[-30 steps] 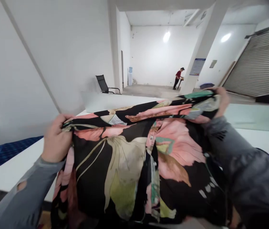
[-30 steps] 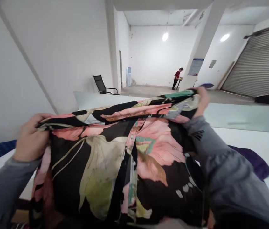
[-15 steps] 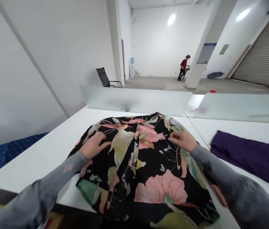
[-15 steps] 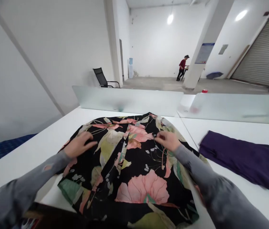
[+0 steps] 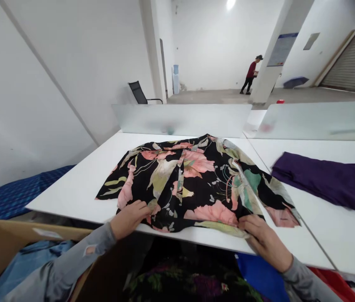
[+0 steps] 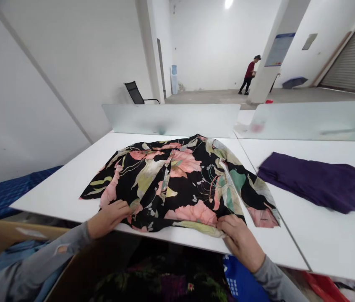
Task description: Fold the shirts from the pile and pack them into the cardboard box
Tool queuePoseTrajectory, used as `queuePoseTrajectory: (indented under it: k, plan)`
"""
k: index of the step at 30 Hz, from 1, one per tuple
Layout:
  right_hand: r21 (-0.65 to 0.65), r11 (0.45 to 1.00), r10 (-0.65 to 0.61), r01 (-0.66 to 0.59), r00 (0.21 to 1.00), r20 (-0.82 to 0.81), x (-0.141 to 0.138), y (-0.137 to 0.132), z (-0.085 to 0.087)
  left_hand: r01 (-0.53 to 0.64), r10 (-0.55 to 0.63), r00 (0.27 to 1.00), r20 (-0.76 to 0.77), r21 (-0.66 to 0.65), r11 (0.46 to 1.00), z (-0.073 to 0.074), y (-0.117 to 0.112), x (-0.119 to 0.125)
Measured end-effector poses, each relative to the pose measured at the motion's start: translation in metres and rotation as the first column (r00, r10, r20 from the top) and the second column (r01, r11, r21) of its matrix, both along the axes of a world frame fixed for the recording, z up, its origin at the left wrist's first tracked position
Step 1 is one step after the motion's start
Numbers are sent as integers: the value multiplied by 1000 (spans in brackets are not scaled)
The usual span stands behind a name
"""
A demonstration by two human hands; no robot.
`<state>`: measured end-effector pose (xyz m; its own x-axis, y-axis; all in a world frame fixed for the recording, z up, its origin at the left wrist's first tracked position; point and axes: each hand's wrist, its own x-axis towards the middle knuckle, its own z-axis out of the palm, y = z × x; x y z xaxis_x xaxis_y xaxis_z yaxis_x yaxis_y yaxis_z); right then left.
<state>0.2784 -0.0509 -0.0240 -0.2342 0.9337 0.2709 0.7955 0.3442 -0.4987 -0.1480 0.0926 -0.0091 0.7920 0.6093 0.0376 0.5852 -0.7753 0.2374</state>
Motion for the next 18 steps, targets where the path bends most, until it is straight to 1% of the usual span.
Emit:
queuePoseTrajectory:
  k: [1, 3, 4, 6, 7, 8, 9, 10, 11, 12, 13, 14, 15, 16, 18]
  plan:
    - [-10, 1000, -18, 18, 1000, -9, 3, -2, 2, 2, -2, 1000, 14, -23, 1000, -1, -8, 4]
    - [-91, 995, -31, 26, 998, -51, 11, -11, 10, 62, -53, 996, 65, -142, 988, -1, -27, 12]
    - [-157, 988, -26, 14, 997, -74, 15, -16, 16, 116, -97, 991, 93, -227, 967, 1, -38, 16]
    - [-306, 951, 17, -49, 994, -109, 26, -27, 30, 210, -172, 976, 131, -386, 898, 8, -56, 22]
    - [-378, 921, 49, -93, 991, -123, 32, -32, 39, 233, -189, 972, 141, -443, 866, 12, -62, 24]
    - [-438, 889, 81, -134, 987, -139, 38, -34, 47, 232, -185, 972, 146, -470, 852, 16, -65, 25]
    - [-482, 860, 102, -165, 983, -154, 42, -35, 54, 209, -157, 976, 150, -458, 864, 20, -64, 27]
    - [-505, 845, 108, -177, 981, -164, 45, -33, 59, 164, -107, 981, 160, -404, 900, 22, -61, 28]
    - [-498, 851, 95, -164, 982, -160, 46, -30, 61, 106, -51, 983, 176, -317, 942, 21, -55, 30]
    - [-460, 879, 69, -126, 988, -139, 43, -25, 61, 48, -7, 982, 191, -211, 976, 18, -48, 33]
    - [-393, 916, 38, -77, 994, -106, 36, -19, 57, 3, 17, 981, 192, -104, 995, 13, -41, 38]
    - [-310, 950, 16, -36, 998, -67, 26, -13, 50, -20, 22, 984, 175, -12, 1000, 6, -34, 44]
    - [-234, 972, 14, -18, 1000, -21, 13, -8, 41, -24, 16, 990, 140, 58, 998, -4, -29, 51]
    - [-175, 984, 33, -27, 999, 31, 0, -3, 31, -14, 4, 995, 95, 109, 994, -13, -26, 60]
    - [-155, 983, 122, -101, 984, 129, -25, 3, 14, 21, -25, 999, 21, 173, 985, -29, -25, 77]
